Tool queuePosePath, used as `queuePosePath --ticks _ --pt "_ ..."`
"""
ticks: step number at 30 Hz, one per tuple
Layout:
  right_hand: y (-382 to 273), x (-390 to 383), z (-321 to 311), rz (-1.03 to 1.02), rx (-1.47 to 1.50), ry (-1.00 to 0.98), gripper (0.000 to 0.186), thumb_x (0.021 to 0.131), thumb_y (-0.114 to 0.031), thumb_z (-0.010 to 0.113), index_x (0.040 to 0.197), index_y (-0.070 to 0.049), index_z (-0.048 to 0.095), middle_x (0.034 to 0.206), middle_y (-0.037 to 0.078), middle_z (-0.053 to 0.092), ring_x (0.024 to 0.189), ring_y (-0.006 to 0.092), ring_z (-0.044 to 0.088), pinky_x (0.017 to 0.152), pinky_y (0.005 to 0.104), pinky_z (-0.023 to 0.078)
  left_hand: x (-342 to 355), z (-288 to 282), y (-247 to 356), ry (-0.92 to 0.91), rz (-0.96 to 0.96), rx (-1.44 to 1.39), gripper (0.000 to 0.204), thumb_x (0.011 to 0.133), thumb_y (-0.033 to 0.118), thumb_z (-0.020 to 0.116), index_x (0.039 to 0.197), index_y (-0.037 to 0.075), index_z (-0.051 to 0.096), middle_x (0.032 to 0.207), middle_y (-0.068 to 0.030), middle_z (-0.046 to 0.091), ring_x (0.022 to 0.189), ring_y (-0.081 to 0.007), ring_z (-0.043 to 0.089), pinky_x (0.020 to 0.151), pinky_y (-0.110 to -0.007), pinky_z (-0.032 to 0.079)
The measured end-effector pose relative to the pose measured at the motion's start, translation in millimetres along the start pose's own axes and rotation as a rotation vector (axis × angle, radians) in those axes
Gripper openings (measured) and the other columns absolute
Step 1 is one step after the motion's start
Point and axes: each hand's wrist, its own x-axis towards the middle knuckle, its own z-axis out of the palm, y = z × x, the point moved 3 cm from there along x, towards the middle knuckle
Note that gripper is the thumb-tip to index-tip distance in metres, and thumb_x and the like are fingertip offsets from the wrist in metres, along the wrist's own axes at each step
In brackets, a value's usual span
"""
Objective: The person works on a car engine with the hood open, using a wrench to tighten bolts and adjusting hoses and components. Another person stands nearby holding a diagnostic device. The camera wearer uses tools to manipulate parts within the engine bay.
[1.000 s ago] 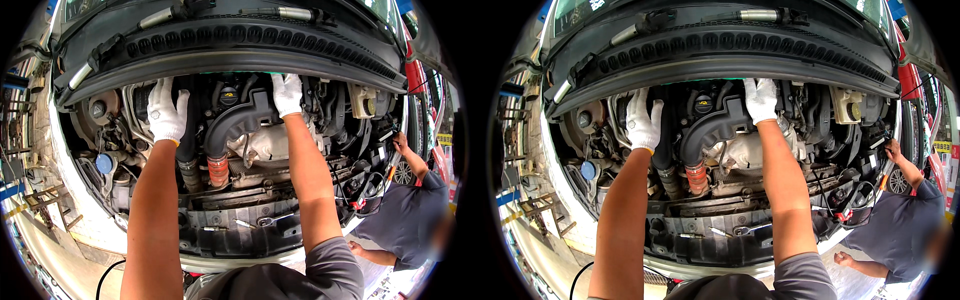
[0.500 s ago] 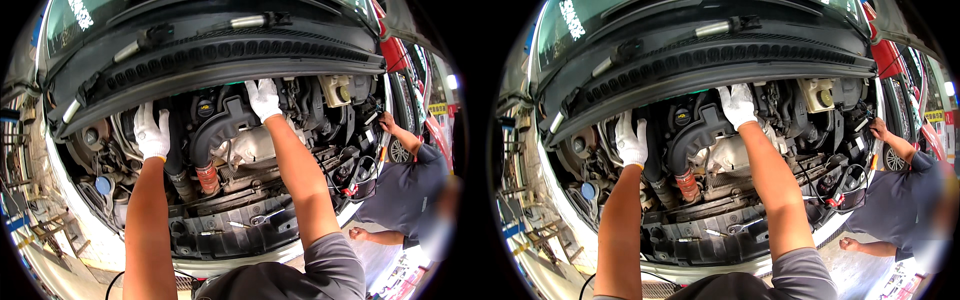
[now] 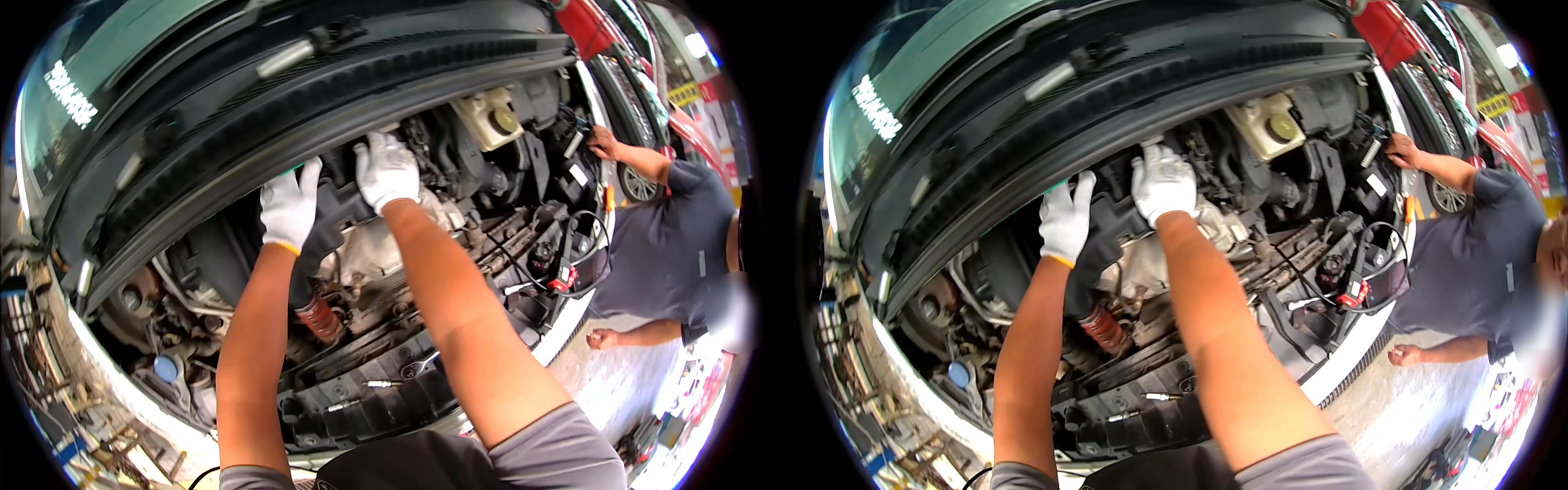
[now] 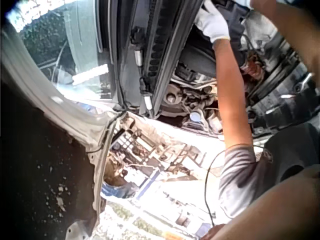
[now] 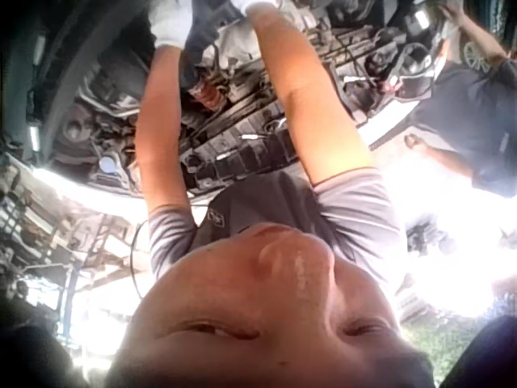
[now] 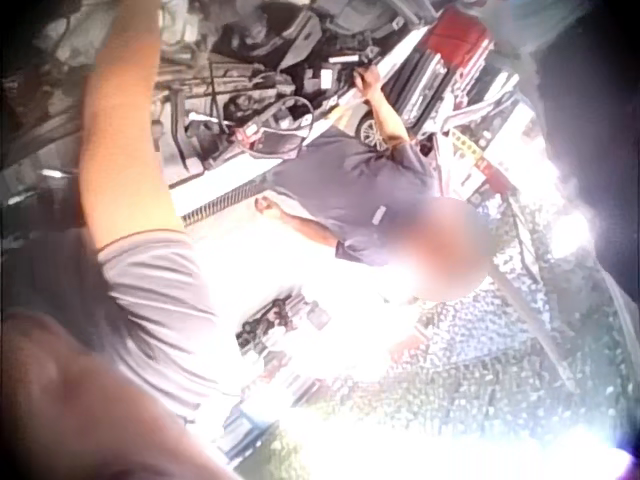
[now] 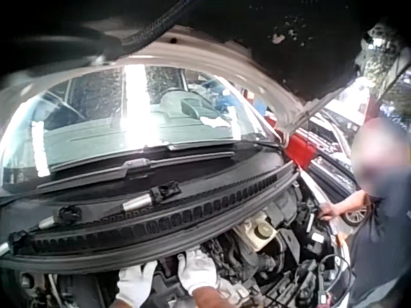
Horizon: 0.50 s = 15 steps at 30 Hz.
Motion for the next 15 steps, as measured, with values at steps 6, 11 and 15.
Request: queuePosePath --ticks 6,11,15 --pt "3.4 -0.4 -16.0 0.088 0.077 -0.107 0.033 0.100 -0.029 0.056 0.120 -0.003 0.065 0.112 0.023 0.070 0.106 0.0398 0.069 0.094 0.0515 0.053 17.5 101.9 -18.1 -0.072 0.307 0.307 0.037 0.108 0.018 0.048 0.142 0.007 0.062 0.140 -0.0202 0.066 0.127 -0.0388 0.062 0.110 -0.047 0.047" --pt "-0.9 -0.7 -20.7 0.124 0.120 -0.141 0.041 0.101 -0.028 0.055 0.132 -0.004 0.062 0.119 0.020 0.068 0.111 0.0371 0.067 0.098 0.0472 0.049 31.1 59.4 23.0 -0.030 -0.056 -0.153 0.048 0.107 0.045 0.057 0.126 0.004 0.072 0.127 -0.0240 0.071 0.116 -0.0431 0.066 0.100 -0.049 0.050" --pt "-1.4 -2.4 -20.8 0.113 0.101 -0.179 0.046 0.103 -0.029 0.053 0.141 -0.003 0.058 0.119 0.020 0.068 0.111 0.0359 0.067 0.098 0.0454 0.049 31.3 62.5 25.4 0.053 -0.113 0.018 0.056 0.103 0.051 0.063 0.123 -0.001 0.072 0.125 -0.0237 0.071 0.115 -0.0401 0.067 0.101 -0.047 0.051"
